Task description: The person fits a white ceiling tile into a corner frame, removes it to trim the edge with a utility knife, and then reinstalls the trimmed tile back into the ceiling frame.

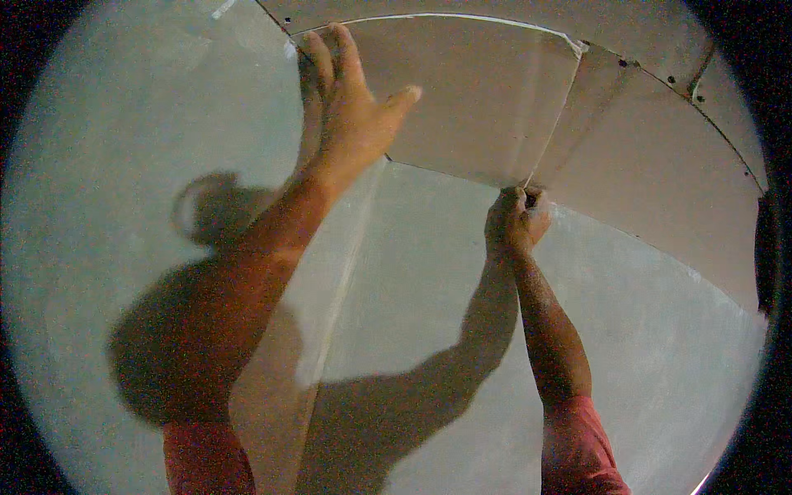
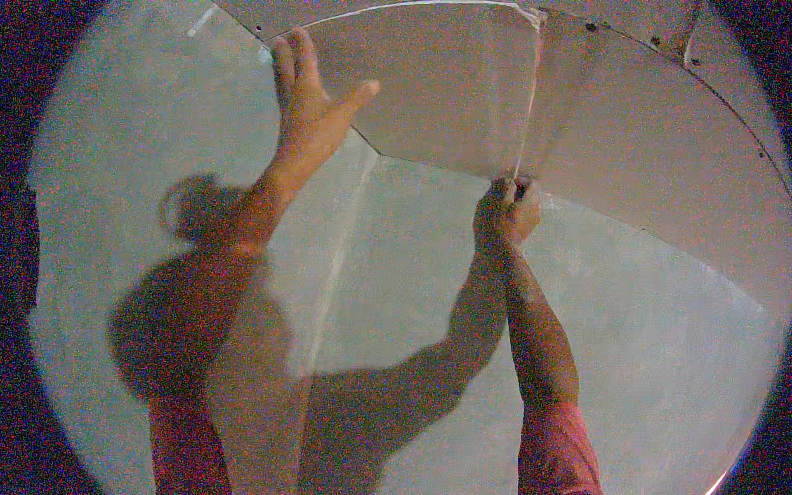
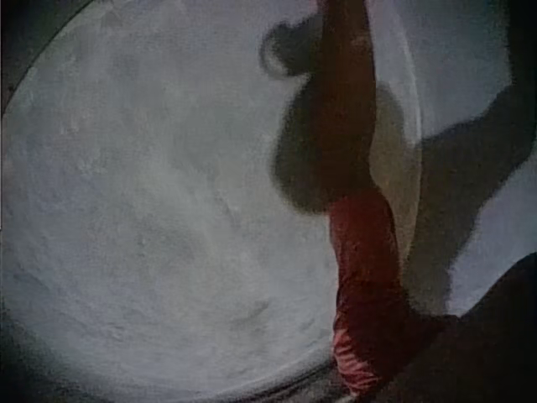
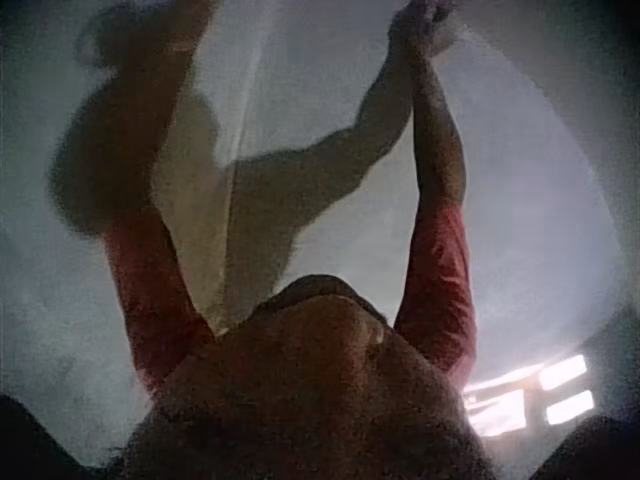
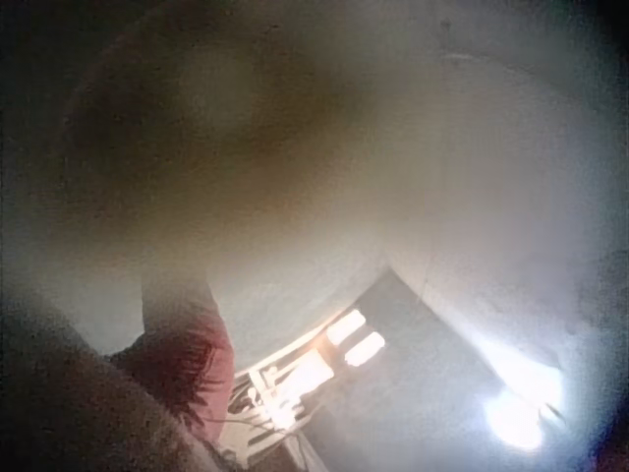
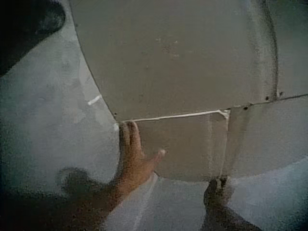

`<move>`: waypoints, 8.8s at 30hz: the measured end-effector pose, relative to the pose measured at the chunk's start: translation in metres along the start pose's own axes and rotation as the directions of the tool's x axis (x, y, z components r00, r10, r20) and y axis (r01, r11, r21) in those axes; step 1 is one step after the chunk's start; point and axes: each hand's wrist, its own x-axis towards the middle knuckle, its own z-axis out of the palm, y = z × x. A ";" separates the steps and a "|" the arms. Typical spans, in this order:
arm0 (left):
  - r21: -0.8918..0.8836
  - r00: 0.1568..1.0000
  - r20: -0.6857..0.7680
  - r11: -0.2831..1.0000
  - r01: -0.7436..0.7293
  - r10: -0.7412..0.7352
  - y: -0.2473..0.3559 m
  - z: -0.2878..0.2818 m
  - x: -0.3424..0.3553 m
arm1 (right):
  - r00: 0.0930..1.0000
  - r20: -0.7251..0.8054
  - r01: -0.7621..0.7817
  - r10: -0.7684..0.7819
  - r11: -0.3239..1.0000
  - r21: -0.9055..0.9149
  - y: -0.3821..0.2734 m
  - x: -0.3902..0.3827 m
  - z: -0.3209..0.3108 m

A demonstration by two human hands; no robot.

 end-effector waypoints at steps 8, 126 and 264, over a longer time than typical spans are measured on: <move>-0.320 0.866 -0.217 0.870 0.374 -0.452 0.054 0.013 0.056 | 0.998 0.062 -0.023 0.017 0.995 0.093 -0.031 -0.004 0.027; -0.610 0.857 -0.028 0.688 0.393 -0.515 -0.120 0.250 -0.044 | 0.952 0.093 -0.303 0.291 0.937 0.174 0.124 0.000 0.178; -0.050 0.953 0.077 0.956 -0.290 0.293 -0.142 0.548 -0.106 | 0.382 0.093 0.808 -0.919 0.284 -0.516 0.273 0.289 0.165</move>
